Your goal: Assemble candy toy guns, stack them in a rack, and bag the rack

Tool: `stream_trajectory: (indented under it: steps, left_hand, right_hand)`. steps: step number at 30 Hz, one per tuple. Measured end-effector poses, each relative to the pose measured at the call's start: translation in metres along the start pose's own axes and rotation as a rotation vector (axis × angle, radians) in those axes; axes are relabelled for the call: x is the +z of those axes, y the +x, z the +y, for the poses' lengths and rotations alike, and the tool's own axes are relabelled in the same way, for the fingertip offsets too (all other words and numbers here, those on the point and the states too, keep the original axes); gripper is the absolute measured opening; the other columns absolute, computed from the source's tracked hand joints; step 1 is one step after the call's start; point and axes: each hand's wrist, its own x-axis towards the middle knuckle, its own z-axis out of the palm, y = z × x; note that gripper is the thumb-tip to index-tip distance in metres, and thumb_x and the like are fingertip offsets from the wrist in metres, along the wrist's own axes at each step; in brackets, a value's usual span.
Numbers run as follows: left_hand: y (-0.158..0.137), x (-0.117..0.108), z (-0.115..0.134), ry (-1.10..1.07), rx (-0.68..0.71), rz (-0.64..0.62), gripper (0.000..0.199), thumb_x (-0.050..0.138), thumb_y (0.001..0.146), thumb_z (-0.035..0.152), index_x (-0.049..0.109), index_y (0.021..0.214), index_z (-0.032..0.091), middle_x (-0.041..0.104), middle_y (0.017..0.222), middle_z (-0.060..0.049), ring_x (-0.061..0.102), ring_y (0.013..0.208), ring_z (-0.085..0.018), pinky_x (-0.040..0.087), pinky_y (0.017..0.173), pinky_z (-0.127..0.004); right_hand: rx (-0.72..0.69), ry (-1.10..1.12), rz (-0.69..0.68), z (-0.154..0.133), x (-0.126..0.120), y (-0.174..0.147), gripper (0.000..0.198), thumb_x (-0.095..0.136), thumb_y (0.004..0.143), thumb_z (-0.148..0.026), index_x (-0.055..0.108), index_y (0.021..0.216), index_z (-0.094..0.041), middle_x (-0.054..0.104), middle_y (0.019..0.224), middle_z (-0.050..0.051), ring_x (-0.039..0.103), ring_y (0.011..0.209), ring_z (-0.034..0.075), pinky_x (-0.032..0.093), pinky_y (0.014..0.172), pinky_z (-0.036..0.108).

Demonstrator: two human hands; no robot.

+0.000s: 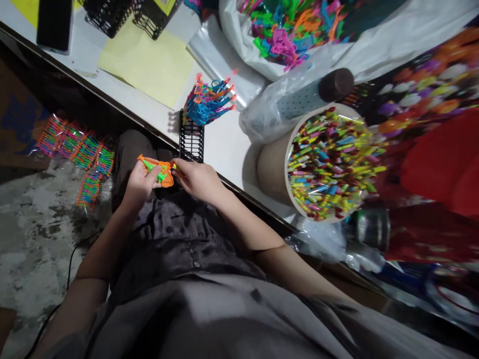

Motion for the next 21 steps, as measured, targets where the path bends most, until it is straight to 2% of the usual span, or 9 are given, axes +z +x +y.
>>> stream_trajectory:
  steps: [5,13,18,21]
  left_hand:
    - [0.009,-0.005,0.002,-0.015,-0.043,-0.017,0.04,0.065,0.075,0.042,0.046,0.098,0.017,0.067,0.087,-0.006,0.067,0.093,-0.022,0.059,0.077,-0.039]
    - [0.026,-0.003,0.015,-0.038,-0.091,-0.176,0.036,0.063,0.077,0.043,0.046,0.095,0.016,0.064,0.088,-0.006,0.068,0.083,-0.02,0.059,0.071,-0.036]
    - [0.041,-0.004,0.022,-0.062,-0.144,-0.179,0.038,0.066,0.075,0.044,0.046,0.092,0.016,0.062,0.084,-0.003,0.064,0.068,-0.015,0.056,0.056,-0.028]
    - [0.05,0.0,0.027,-0.08,-0.175,-0.199,0.038,0.067,0.074,0.043,0.047,0.091,0.017,0.063,0.086,-0.003,0.063,0.067,-0.013,0.053,0.052,-0.022]
  right_hand:
    - [-0.003,-0.087,-0.083,-0.002,-0.001,0.009,0.037,0.033,0.096,-0.032,0.052,0.124,-0.017,0.07,0.103,0.009,0.065,0.084,0.02,0.034,0.062,0.026]
    - [0.02,-0.116,-0.187,0.007,-0.013,0.015,0.038,0.033,0.096,-0.032,0.049,0.126,-0.017,0.07,0.097,0.008,0.066,0.082,0.019,0.034,0.062,0.026]
    - [0.061,-0.153,-0.199,0.006,-0.011,0.027,0.037,0.031,0.097,-0.033,0.051,0.123,-0.016,0.071,0.092,0.008,0.066,0.078,0.019,0.033,0.059,0.026]
    - [0.092,-0.164,-0.21,0.005,-0.012,0.034,0.037,0.031,0.097,-0.032,0.052,0.122,-0.015,0.071,0.093,0.009,0.065,0.077,0.019,0.035,0.059,0.026]
